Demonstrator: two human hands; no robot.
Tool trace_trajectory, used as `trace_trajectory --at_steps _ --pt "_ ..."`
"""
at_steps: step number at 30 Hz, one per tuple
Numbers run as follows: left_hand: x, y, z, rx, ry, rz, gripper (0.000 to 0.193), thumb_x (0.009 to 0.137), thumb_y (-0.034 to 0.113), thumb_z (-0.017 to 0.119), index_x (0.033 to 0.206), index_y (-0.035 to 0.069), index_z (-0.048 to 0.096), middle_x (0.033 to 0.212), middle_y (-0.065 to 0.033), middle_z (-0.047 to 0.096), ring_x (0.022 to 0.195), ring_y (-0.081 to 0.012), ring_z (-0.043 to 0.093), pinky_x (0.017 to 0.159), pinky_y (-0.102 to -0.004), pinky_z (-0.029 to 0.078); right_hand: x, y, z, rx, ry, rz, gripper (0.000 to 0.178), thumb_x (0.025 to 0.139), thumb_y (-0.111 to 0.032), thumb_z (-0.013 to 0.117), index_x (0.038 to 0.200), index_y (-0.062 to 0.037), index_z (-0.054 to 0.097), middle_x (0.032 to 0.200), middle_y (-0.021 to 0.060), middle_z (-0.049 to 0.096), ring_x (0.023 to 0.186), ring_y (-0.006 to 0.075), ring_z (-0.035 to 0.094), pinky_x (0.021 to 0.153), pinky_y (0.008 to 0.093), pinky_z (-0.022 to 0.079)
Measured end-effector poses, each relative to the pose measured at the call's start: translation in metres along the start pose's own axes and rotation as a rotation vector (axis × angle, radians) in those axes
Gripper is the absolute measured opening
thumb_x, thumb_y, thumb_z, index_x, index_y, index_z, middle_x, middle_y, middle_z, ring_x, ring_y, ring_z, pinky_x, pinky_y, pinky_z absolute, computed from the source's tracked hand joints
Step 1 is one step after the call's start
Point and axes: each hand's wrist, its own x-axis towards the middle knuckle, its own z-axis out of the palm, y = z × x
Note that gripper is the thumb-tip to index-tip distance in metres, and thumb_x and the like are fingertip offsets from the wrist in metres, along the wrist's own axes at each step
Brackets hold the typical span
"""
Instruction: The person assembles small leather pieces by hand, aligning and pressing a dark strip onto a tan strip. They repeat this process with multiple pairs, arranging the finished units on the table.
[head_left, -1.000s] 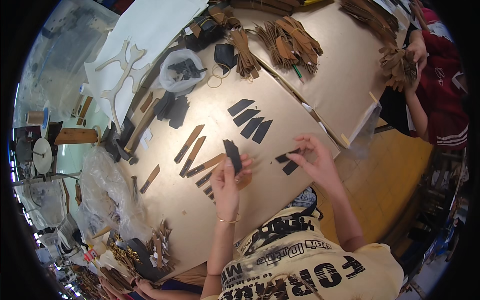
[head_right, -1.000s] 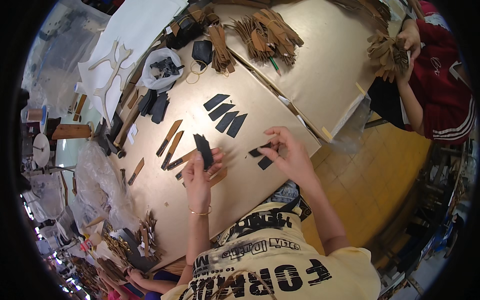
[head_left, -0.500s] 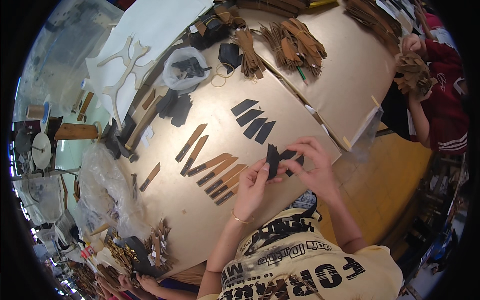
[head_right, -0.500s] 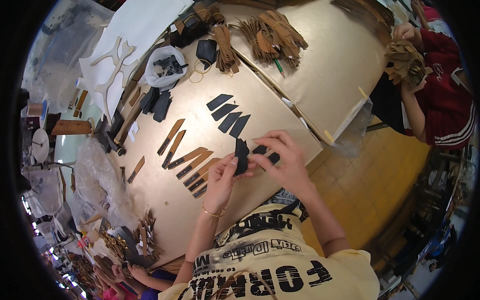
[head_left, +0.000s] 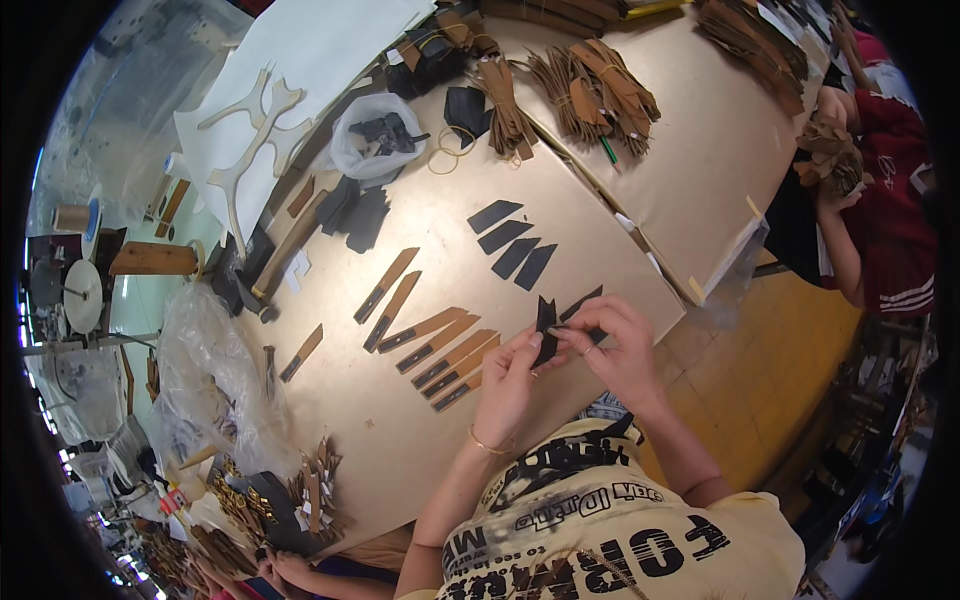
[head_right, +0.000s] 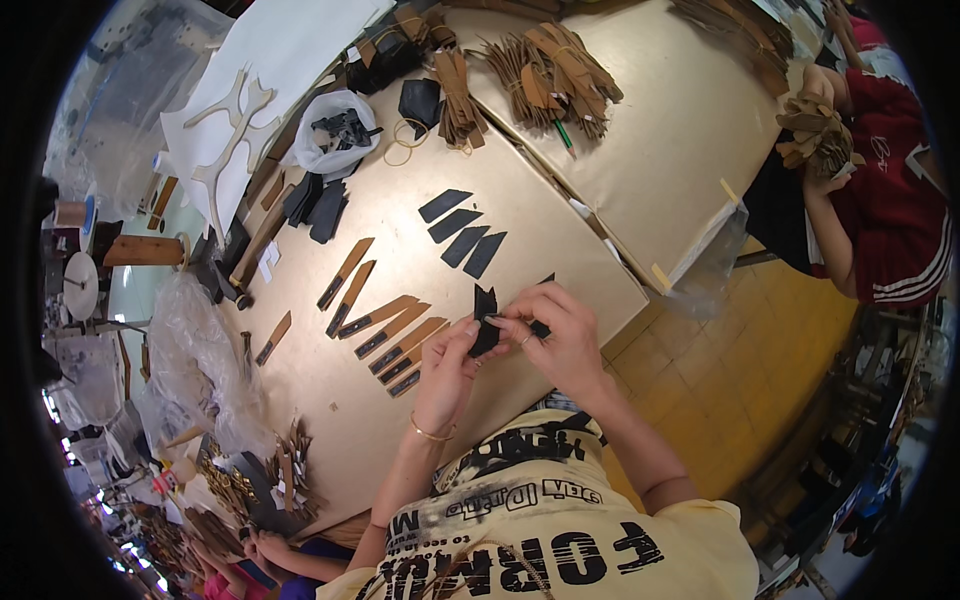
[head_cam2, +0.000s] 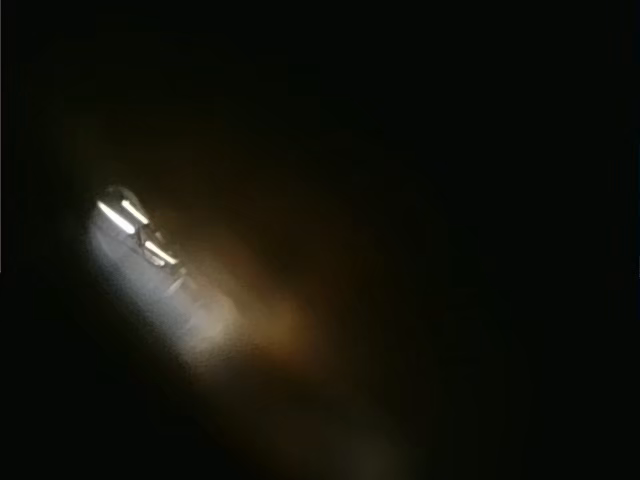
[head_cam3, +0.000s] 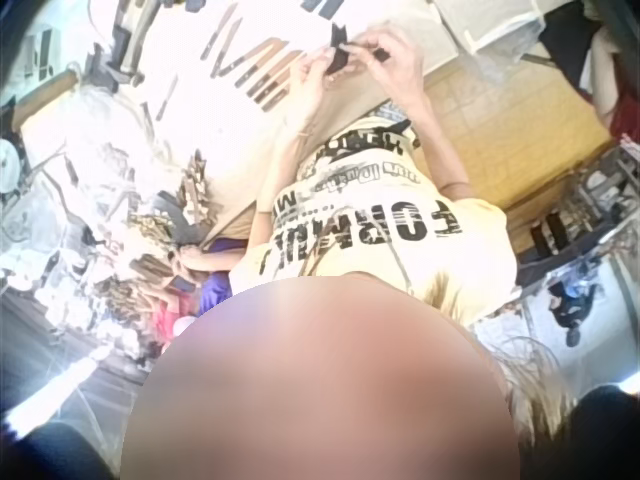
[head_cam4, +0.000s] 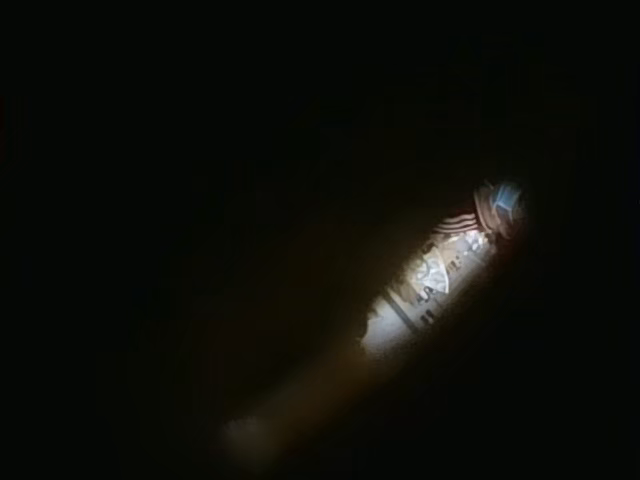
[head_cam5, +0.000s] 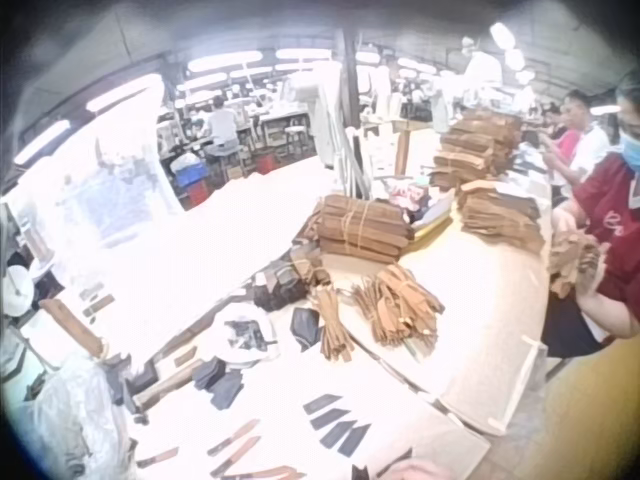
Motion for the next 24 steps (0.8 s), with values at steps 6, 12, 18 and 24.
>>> trace_trajectory --at_steps 6,12,18,24 --pt "-0.002 0.002 0.005 -0.138 0.036 -0.071 0.032 0.104 0.015 0.046 0.123 -0.005 0.063 0.113 -0.0134 0.070 0.101 -0.0172 0.067 0.089 -0.0313 0.055 -0.001 0.011 0.008 -0.288 0.159 -0.287 0.017 0.075 -0.005 0.079 0.091 -0.0058 0.075 0.091 0.0076 0.071 0.074 0.0207 0.064 0.069 0.0308 0.048" --pt "-0.003 0.000 0.003 -0.129 0.042 -0.052 0.031 0.104 0.015 0.045 0.122 -0.005 0.063 0.113 -0.0135 0.069 0.099 -0.0166 0.067 0.090 -0.0326 0.054 -0.002 0.014 0.011 -0.359 0.213 -0.416 0.019 0.074 -0.009 0.080 0.093 -0.0093 0.076 0.093 0.0024 0.073 0.073 0.0164 0.064 0.071 0.0313 0.042" --pt "-0.002 -0.001 0.003 -0.206 0.070 -0.079 0.029 0.104 0.016 0.046 0.115 -0.004 0.064 0.108 -0.0118 0.069 0.098 -0.0180 0.067 0.089 -0.0330 0.054 -0.006 0.012 0.008 -0.434 0.199 -0.490 0.022 0.073 -0.007 0.080 0.094 -0.0083 0.072 0.090 0.0022 0.071 0.073 0.0165 0.063 0.072 0.0315 0.043" --pt "-0.002 0.011 -0.013 -0.153 0.239 0.067 0.033 0.104 0.020 0.046 0.119 -0.007 0.059 0.114 -0.0175 0.067 0.101 -0.0225 0.068 0.090 -0.0337 0.057 0.005 0.027 0.009 0.300 0.152 0.313 0.012 0.079 -0.011 0.078 0.089 -0.0068 0.072 0.084 0.0059 0.068 0.073 0.0220 0.061 0.075 0.0320 0.042"
